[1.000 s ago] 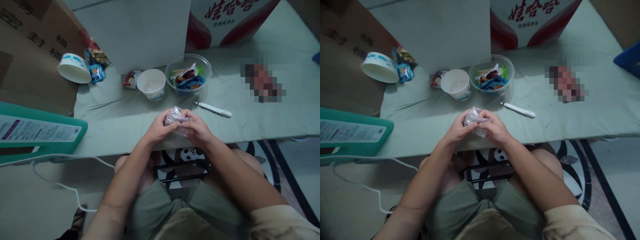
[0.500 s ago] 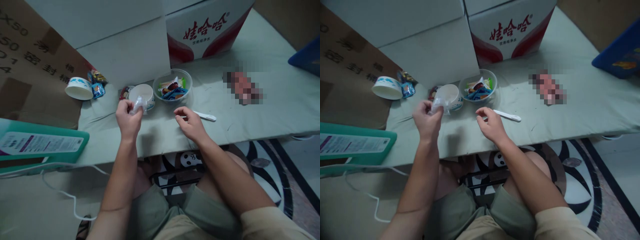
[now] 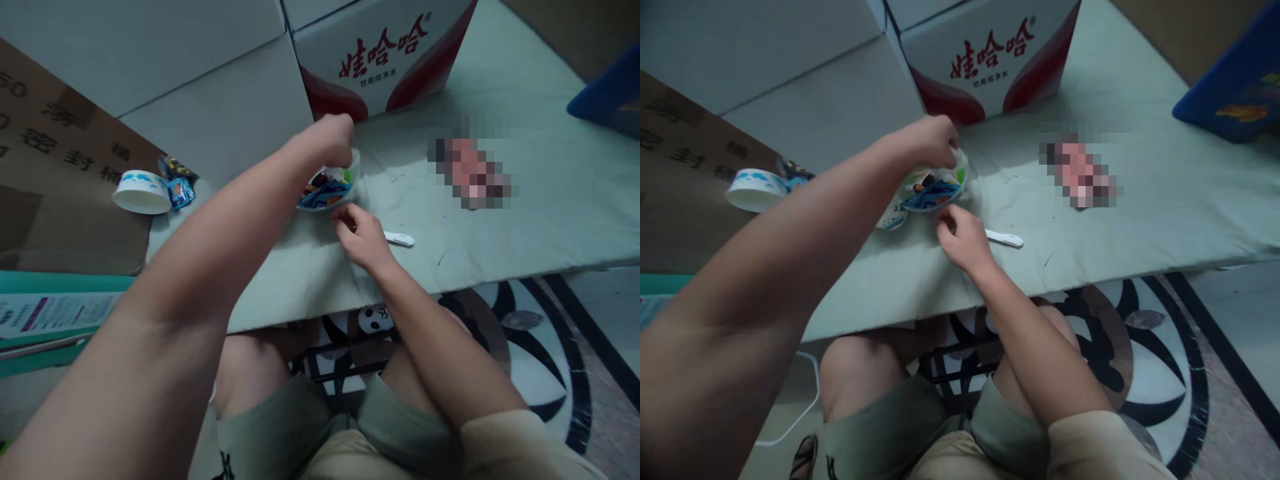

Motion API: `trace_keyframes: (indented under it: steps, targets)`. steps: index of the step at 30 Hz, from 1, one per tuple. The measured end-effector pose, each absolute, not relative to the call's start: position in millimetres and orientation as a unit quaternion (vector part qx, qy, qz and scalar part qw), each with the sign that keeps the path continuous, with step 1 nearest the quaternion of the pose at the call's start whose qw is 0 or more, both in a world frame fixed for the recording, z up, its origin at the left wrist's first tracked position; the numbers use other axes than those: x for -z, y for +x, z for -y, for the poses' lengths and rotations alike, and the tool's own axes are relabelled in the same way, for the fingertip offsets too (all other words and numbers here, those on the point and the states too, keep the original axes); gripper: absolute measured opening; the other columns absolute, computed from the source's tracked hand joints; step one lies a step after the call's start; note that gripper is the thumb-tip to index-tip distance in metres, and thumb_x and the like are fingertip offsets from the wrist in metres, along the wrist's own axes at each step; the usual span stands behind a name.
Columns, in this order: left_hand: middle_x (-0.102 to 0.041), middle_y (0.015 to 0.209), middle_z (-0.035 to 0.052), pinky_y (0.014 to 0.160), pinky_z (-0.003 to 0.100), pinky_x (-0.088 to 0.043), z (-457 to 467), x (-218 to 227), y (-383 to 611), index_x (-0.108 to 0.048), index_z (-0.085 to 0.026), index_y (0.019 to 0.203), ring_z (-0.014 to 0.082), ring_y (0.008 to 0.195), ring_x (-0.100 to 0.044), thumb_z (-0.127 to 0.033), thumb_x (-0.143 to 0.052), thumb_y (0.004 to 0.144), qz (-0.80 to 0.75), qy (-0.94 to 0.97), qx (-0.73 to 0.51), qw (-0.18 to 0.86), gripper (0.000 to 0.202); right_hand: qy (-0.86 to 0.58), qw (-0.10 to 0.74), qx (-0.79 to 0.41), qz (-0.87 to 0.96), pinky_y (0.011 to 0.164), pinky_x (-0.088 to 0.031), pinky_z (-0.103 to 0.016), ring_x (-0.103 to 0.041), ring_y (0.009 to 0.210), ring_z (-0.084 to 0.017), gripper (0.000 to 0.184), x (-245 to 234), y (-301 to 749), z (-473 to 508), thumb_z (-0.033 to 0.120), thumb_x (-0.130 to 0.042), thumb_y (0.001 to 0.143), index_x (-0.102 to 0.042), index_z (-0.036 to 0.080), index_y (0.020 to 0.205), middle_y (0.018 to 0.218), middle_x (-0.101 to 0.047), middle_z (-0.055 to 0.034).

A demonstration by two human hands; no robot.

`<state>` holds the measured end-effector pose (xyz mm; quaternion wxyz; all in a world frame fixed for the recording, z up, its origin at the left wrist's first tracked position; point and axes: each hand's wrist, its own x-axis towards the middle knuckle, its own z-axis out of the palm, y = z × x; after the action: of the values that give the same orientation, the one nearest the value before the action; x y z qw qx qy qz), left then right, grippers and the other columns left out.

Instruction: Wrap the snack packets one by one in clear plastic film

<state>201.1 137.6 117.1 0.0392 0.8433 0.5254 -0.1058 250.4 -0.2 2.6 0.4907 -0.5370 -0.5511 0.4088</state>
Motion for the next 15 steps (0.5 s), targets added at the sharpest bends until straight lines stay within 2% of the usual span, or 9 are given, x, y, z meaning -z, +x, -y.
trace_keyframes:
  steps: [2, 4, 6, 8, 10, 11, 13, 15]
  targets:
    - [-0.070, 0.090, 0.0087, 0.068, 0.031, -0.044, -142.0, -134.0, 188.6, -0.078, -0.012, 0.110, 0.0197, 0.078, -0.061, -0.009, -0.066, 0.077, -0.529, 0.843, 0.085, 0.052, 0.035, -0.531, 0.497, -0.417, 0.545, 0.074, -0.049, -0.032, -0.060, 0.076, -0.017, 0.016, -4.0, 251.7, -0.6, 0.029, -0.051, 0.082, -0.063, 0.020, 0.088, 0.083, -0.068, -0.0039]
    - [-0.071, 0.091, 0.0065, 0.072, 0.030, -0.047, -149.3, -149.8, 163.8, -0.076, -0.016, 0.118, 0.0176, 0.077, -0.059, -0.014, -0.066, 0.081, -0.563, 0.822, 0.083, 0.043, 0.038, -0.525, 0.504, -0.424, 0.539, 0.073, -0.048, -0.031, -0.059, 0.075, -0.016, 0.016, -4.8, 252.6, -0.5, 0.031, -0.052, 0.082, -0.062, 0.020, 0.088, 0.083, -0.067, -0.0036]
    - [-0.072, 0.104, 0.0080, 0.084, 0.032, -0.049, -158.5, -155.8, 130.9, -0.072, -0.015, 0.125, 0.0188, 0.087, -0.060, -0.020, -0.063, 0.086, -0.593, 0.788, 0.160, -0.038, 0.041, -0.521, 0.510, -0.432, 0.531, 0.072, -0.047, -0.031, -0.058, 0.074, -0.016, 0.016, -5.0, 252.6, 0.1, 0.031, -0.052, 0.082, -0.062, 0.020, 0.088, 0.082, -0.066, -0.0034]
    - [-0.072, 0.108, 0.0147, 0.089, 0.038, -0.050, -166.0, -148.4, 97.2, -0.073, -0.006, 0.121, 0.0230, 0.091, -0.062, -0.017, -0.066, 0.081, -0.616, 0.756, 0.220, -0.034, 0.043, -0.516, 0.511, -0.440, 0.528, 0.073, -0.046, -0.031, -0.057, 0.073, -0.015, 0.016, -4.8, 251.1, 1.1, 0.031, -0.052, 0.082, -0.061, 0.019, 0.087, 0.081, -0.065, -0.0031]
    - [-0.074, 0.101, 0.0140, 0.088, 0.037, -0.051, -167.9, -129.0, 70.7, -0.074, -0.005, 0.117, 0.0222, 0.088, -0.063, -0.018, -0.070, 0.076, -0.644, 0.708, 0.289, 0.004, 0.043, -0.511, 0.508, -0.445, 0.531, 0.074, -0.046, -0.031, -0.056, 0.072, -0.015, 0.016, -4.4, 248.5, 2.5, 0.031, -0.052, 0.081, -0.061, 0.019, 0.086, 0.081, -0.065, -0.0027]
    - [-0.074, 0.093, 0.0122, 0.087, 0.036, -0.052, -166.3, -116.4, 61.7, -0.076, -0.006, 0.111, 0.0223, 0.086, -0.064, -0.018, -0.071, 0.073, -0.663, 0.682, 0.306, 0.037, 0.039, -0.510, 0.506, -0.447, 0.533, 0.075, -0.046, -0.032, -0.056, 0.072, -0.015, 0.015, -4.2, 247.0, 3.2, 0.031, -0.052, 0.081, -0.061, 0.019, 0.086, 0.080, -0.065, -0.0025]
    - [-0.068, 0.073, 0.0088, 0.085, 0.038, -0.051, -159.0, -89.1, 52.3, -0.077, -0.009, 0.087, 0.0258, 0.083, -0.065, -0.014, -0.075, 0.063, -0.690, 0.669, 0.261, 0.091, 0.025, -0.510, 0.501, -0.448, 0.537, 0.076, -0.046, -0.032, -0.056, 0.072, -0.015, 0.015, -3.7, 244.0, 4.7, 0.031, -0.053, 0.081, -0.061, 0.020, 0.086, 0.080, -0.066, -0.0021]
    - [-0.060, 0.058, 0.0049, 0.084, 0.040, -0.050, -149.4, -64.5, 50.0, -0.070, -0.014, 0.063, 0.0284, 0.082, -0.066, -0.007, -0.075, 0.053, -0.697, 0.678, 0.194, 0.129, 0.014, -0.516, 0.494, -0.448, 0.537, 0.075, -0.046, -0.032, -0.057, 0.071, -0.015, 0.014, -2.8, 241.6, 5.8, 0.030, -0.053, 0.081, -0.062, 0.019, 0.087, 0.080, -0.066, -0.0021]
